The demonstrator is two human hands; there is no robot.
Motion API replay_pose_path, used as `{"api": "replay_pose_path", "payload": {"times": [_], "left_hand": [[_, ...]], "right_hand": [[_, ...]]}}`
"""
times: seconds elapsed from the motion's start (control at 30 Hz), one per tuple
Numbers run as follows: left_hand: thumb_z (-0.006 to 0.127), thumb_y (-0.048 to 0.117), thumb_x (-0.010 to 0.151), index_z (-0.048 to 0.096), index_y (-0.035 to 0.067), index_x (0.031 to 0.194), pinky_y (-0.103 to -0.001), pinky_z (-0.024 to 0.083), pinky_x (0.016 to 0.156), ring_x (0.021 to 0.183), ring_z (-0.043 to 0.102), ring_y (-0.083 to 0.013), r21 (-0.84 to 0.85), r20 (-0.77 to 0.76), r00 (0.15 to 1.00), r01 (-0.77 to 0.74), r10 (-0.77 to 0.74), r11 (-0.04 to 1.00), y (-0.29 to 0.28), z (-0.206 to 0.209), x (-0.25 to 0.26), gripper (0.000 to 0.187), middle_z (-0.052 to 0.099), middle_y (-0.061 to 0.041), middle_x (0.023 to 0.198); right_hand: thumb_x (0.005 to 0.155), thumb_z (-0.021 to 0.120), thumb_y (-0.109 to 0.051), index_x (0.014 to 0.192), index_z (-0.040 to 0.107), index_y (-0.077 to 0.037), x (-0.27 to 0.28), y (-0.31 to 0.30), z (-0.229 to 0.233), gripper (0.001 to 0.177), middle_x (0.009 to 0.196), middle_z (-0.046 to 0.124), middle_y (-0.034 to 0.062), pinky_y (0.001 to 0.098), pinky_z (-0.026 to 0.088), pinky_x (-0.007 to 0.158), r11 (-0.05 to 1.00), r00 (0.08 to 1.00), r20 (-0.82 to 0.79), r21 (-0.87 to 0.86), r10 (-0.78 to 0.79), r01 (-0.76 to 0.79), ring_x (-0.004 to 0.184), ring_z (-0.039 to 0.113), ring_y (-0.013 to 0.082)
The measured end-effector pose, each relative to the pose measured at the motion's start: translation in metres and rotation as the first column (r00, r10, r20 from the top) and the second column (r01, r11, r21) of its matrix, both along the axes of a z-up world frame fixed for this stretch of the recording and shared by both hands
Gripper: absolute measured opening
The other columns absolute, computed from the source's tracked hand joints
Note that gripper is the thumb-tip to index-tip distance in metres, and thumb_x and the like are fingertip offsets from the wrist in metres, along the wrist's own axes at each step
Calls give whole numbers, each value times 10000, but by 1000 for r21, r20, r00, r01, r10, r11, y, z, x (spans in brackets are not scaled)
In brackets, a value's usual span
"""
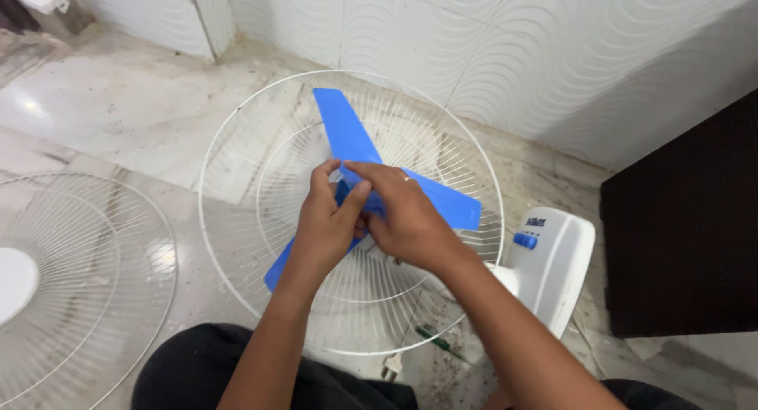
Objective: The person assembles a table fan by connecting the motor housing to the control head, attaching the front wire cage, and securing the blue fan blades with a nut. The person uses a screwdriver to tighten screws and secures the blades by hand.
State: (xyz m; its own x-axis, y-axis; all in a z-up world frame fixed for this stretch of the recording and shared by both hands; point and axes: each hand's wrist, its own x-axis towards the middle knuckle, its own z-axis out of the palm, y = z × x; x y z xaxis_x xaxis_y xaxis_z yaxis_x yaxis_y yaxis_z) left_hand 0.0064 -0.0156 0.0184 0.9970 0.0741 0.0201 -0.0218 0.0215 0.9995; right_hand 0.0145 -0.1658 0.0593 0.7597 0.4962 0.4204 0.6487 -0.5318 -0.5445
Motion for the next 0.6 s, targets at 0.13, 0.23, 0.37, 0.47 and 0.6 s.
{"api": "replay_pose_path", "payload": {"times": [0.13, 0.23, 0.37, 0.47, 0.6], "left_hand": [[688, 287, 933, 372, 10, 1502, -272, 510, 471, 627, 633, -117, -67, 14, 1000, 14, -13, 998, 2, 8, -2, 707, 702, -131, 901], [705, 285, 914, 331, 11, 1514, -266, 525, 480, 677, 670, -118, -78, -22, 999, 28, -30, 997, 7, 15, -5, 758, 719, -121, 1052], [699, 271, 911, 359, 31, 1499, -257, 591, 559, 758, 725, -104, -102, -76, 996, 32, -40, 994, 11, 17, -3, 720, 670, -126, 1208], [701, 212, 955, 530, -30, 1407, -247, 586, 686, 830, 720, -107, -125, 116, 992, 58, -43, 990, 11, 15, -1, 541, 738, -157, 1153], [701, 157, 909, 687, -1, 1260, -265, 572, 682, 791, 733, -125, 42, 6, 999, 39, -40, 998, 11, 18, -2, 385, 790, -152, 920]], "right_hand": [[754, 709, 4, 1323, 627, -56, -2, 2, 13, 579, 1279, 693, 126, 382, 544, 1010, 992, 969, -241, 119, 58, -29, 1190, 680, 265], [772, 729, -25, 1218, 692, -50, 1, 7, 16, 448, 1173, 744, 98, 340, 581, 937, 988, 956, -289, 153, 54, -10, 1071, 731, 204], [810, 760, -61, 1093, 757, -48, 7, 7, 7, 282, 1017, 796, 91, 310, 578, 863, 984, 951, -301, 135, -74, 120, 932, 739, 160], [829, 805, -93, 984, 740, -20, 11, 1, -2, 183, 1103, 769, 102, 289, 578, 799, 960, 965, -239, 227, -109, 164, 904, 717, 147], [812, 819, -117, 967, 772, -31, 13, -7, -5, 183, 1142, 766, 113, 289, 589, 771, 955, 963, -228, 222, -146, 197, 884, 728, 154]]}}
